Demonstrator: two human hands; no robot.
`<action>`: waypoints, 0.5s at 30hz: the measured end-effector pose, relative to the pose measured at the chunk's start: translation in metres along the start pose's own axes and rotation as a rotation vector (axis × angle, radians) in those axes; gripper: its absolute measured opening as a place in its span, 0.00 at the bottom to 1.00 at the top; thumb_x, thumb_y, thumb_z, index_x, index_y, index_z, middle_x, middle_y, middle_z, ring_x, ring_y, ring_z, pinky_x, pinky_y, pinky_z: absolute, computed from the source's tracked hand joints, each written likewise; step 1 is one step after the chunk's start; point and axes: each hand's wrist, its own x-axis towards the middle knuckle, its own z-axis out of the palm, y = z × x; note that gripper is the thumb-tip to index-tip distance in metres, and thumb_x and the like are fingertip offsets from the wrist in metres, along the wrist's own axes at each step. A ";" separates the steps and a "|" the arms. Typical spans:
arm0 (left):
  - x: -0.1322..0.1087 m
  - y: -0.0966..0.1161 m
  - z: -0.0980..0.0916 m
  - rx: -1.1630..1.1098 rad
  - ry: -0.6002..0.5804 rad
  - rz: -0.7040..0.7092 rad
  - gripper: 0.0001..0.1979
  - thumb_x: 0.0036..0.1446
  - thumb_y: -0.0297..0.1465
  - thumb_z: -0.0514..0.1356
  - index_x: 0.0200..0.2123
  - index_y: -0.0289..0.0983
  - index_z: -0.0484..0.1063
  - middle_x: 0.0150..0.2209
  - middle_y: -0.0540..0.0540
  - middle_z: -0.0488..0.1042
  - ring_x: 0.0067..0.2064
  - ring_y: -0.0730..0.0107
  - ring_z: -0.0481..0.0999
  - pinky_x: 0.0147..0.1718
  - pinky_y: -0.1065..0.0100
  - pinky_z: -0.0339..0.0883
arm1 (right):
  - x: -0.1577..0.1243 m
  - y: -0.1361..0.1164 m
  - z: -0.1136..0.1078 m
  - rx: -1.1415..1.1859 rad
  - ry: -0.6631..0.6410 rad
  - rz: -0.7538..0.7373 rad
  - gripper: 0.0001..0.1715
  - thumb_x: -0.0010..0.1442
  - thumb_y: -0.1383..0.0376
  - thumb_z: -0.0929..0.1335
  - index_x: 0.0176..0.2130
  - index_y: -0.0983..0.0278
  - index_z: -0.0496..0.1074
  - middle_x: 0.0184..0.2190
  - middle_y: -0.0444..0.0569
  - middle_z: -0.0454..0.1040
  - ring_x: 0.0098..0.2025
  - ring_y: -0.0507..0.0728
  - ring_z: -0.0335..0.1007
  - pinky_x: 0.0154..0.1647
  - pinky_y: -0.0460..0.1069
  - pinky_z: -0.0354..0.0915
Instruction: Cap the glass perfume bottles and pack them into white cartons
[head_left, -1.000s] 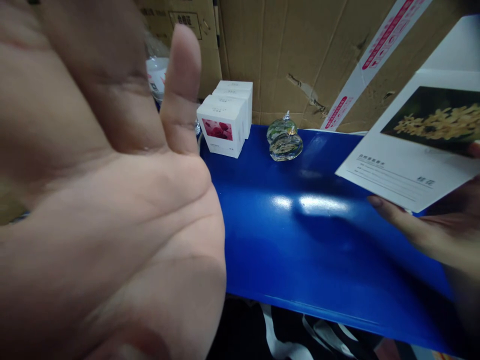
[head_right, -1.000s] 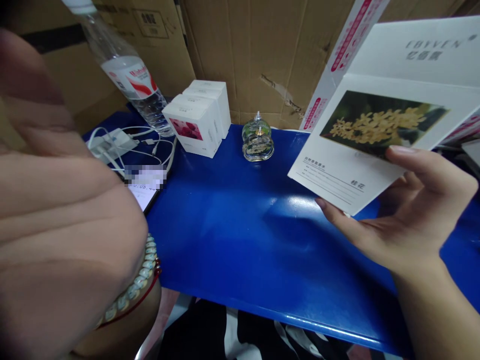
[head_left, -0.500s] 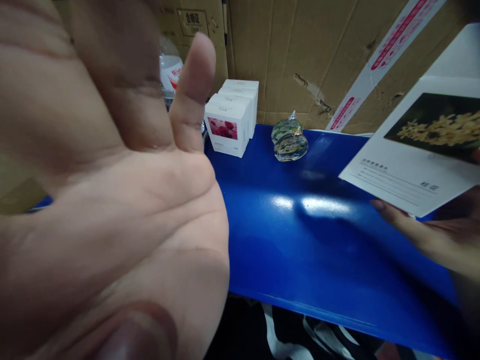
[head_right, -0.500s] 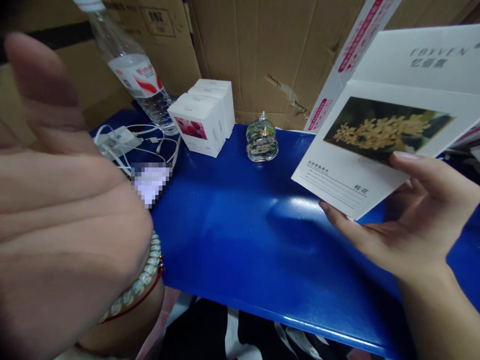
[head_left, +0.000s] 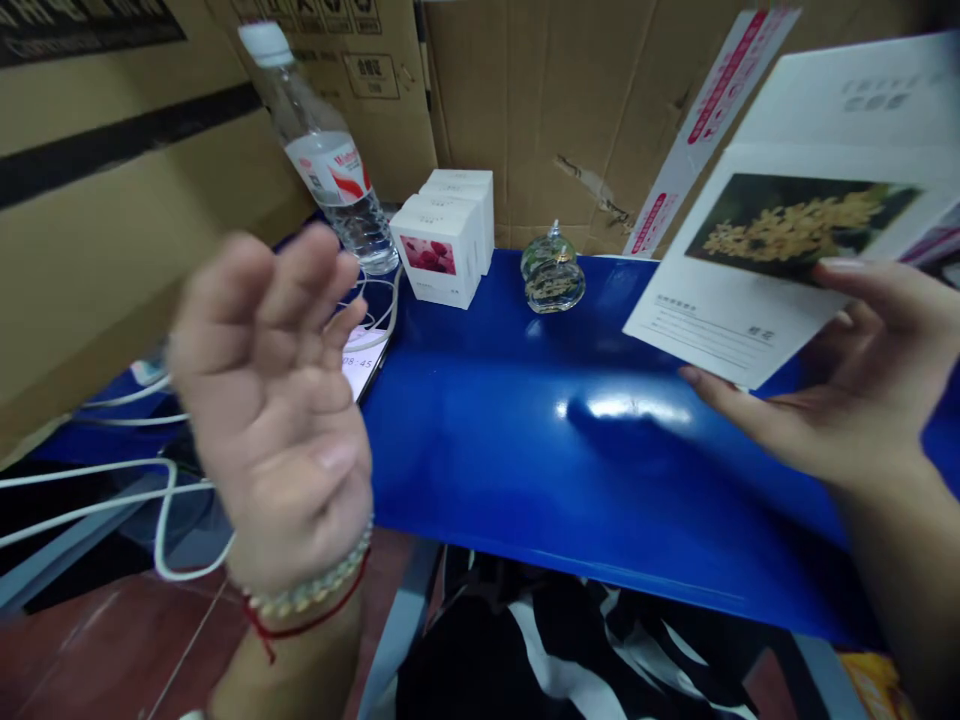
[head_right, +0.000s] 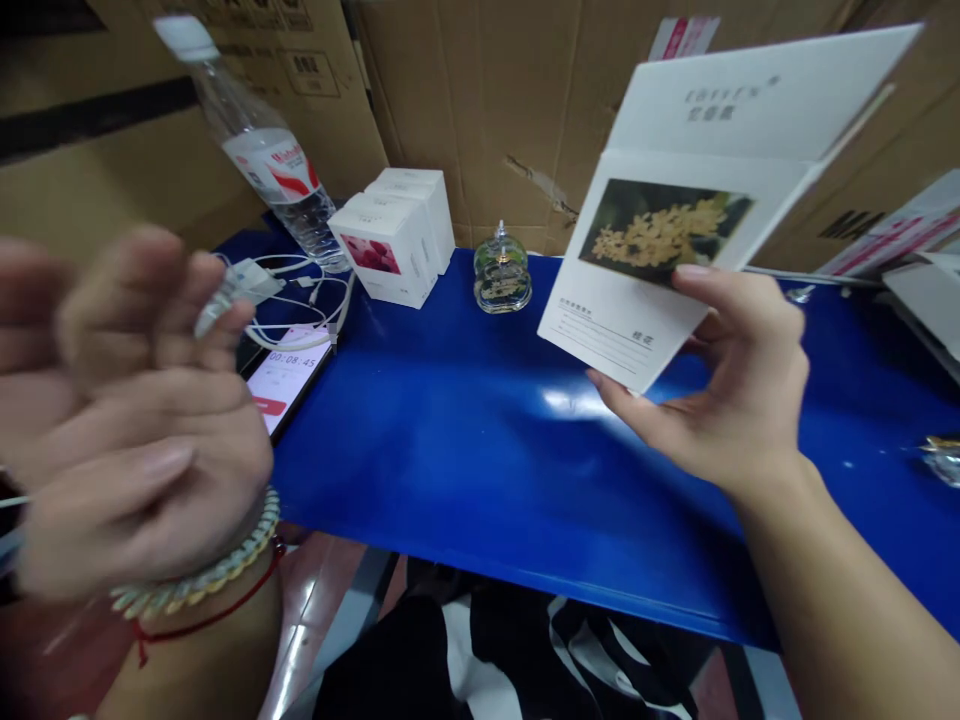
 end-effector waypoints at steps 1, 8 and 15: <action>0.000 -0.003 0.001 -0.200 0.102 0.100 0.38 0.49 0.26 0.44 0.65 0.49 0.45 0.67 0.55 0.55 0.69 0.56 0.56 0.60 0.43 0.64 | 0.000 0.000 0.001 -0.002 -0.005 0.015 0.60 0.36 0.45 0.79 0.63 0.43 0.56 0.53 0.52 0.65 0.49 0.65 0.70 0.25 0.54 0.72; -0.033 -0.103 -0.040 0.135 0.339 0.041 0.27 0.49 0.36 0.56 0.51 0.28 0.73 0.53 0.35 0.74 0.57 0.43 0.71 0.59 0.44 0.64 | 0.002 0.000 0.004 -0.039 0.008 -0.039 0.49 0.45 0.50 0.76 0.61 0.51 0.57 0.52 0.53 0.67 0.42 0.60 0.72 0.20 0.47 0.67; -0.052 -0.155 -0.056 0.396 0.228 -0.044 0.41 0.53 0.50 0.45 0.48 0.18 0.73 0.53 0.24 0.72 0.59 0.37 0.69 0.62 0.45 0.60 | 0.001 -0.004 0.007 0.001 0.013 -0.017 0.46 0.48 0.45 0.73 0.60 0.55 0.57 0.55 0.54 0.67 0.54 0.66 0.67 0.43 0.62 0.74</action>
